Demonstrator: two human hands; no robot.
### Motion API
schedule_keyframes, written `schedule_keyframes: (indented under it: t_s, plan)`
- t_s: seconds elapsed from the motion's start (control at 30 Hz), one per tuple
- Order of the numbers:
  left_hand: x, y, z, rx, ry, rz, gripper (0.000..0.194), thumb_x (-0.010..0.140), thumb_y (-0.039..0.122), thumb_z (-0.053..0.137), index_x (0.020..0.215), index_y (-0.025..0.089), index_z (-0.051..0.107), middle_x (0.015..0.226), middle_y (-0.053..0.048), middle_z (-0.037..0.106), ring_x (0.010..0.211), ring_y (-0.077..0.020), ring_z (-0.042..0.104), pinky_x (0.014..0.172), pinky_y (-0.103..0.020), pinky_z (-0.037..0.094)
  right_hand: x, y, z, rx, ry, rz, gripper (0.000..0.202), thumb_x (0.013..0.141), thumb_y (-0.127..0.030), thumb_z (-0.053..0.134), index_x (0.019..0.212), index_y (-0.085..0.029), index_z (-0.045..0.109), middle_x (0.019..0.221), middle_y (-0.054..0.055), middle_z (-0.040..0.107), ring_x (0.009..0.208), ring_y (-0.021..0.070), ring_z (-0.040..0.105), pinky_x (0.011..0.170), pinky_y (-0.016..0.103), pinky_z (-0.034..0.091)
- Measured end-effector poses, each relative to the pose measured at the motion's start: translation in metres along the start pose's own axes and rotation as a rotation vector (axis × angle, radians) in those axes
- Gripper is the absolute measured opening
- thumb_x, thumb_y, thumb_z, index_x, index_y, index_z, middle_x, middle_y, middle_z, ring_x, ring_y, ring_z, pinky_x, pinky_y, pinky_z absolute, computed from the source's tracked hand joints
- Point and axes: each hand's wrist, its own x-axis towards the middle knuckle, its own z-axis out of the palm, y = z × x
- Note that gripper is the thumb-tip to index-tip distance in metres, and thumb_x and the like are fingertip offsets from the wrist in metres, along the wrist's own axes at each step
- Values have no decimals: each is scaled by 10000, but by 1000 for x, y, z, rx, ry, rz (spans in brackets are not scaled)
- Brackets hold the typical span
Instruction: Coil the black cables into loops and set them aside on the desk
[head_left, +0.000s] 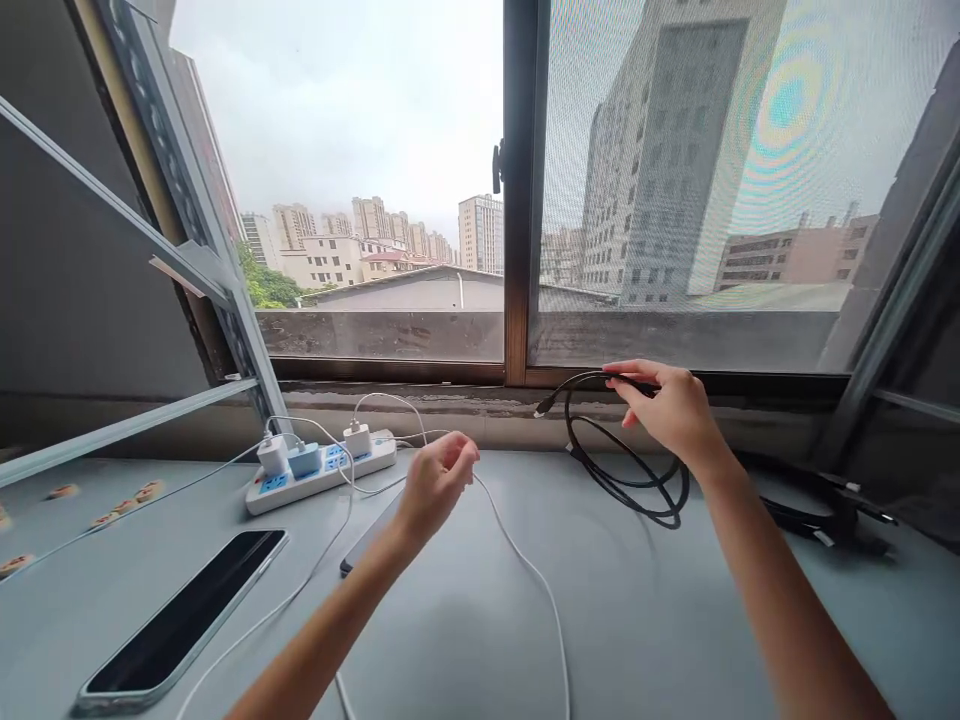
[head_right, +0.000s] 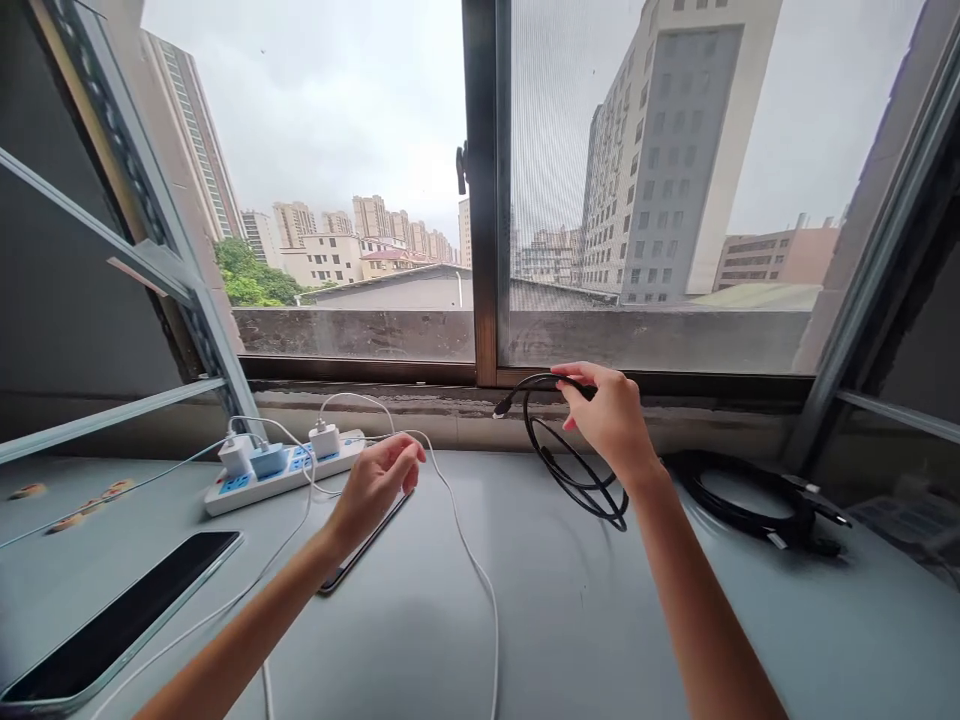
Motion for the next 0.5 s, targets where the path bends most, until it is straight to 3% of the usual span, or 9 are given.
schedule_keyframes:
  t_s: [0.1,0.17,0.27,0.33,0.4,0.43,0.5]
  plan:
    - [9,39,-2,-224,-6,-37,301,846,459,454,884,171,532,600,6,558,587,-162,550,579,-263,441,-1,-8,1,247,-32,96,422,789,-351,573,1183,-200,600,1032,84,685,537,119,652,391,194,468]
    - [12,61,0,-172,-91,107,364,824,358,543,1148,201,493,886,-39,643,808,-187,602,734,-305,491,-3,-15,0,393,-49,124,496,776,-358,599,1242,-202,540,1035,83,677,635,145,686,459,216,539]
    - [14,80,6,91,-222,444,753,741,147,645,1388,295,289,1385,-80,421,1261,-242,413,1052,-419,360,-9,-26,-4,534,-40,109,567,750,-370,648,1274,-210,499,1032,73,676,771,186,706,587,270,600]
    - [18,86,11,258,-144,592,916,685,66,691,1432,282,208,1506,-109,226,1395,-281,197,1133,-462,232,-17,-34,-8,554,-60,66,575,750,-380,665,1277,-224,494,1021,63,681,804,197,705,603,277,604]
    - [24,88,16,337,15,653,973,656,88,747,1444,244,196,1533,-140,144,1420,-316,101,1147,-483,192,-25,-42,-11,520,-148,6,517,771,-394,658,1241,-227,522,984,53,690,776,190,702,581,268,596]
    - [27,88,19,341,67,658,941,663,129,764,1435,228,234,1512,-148,215,1410,-325,147,1145,-491,195,-30,-46,-11,494,-217,-25,460,784,-402,650,1195,-221,549,962,52,694,750,182,698,568,262,588]
    - [32,86,23,287,43,589,655,720,213,739,1309,201,453,1257,-117,551,1265,-313,429,1092,-478,302,-37,-51,-9,440,-356,-63,329,800,-408,638,1053,-203,589,914,51,703,719,171,684,559,251,569]
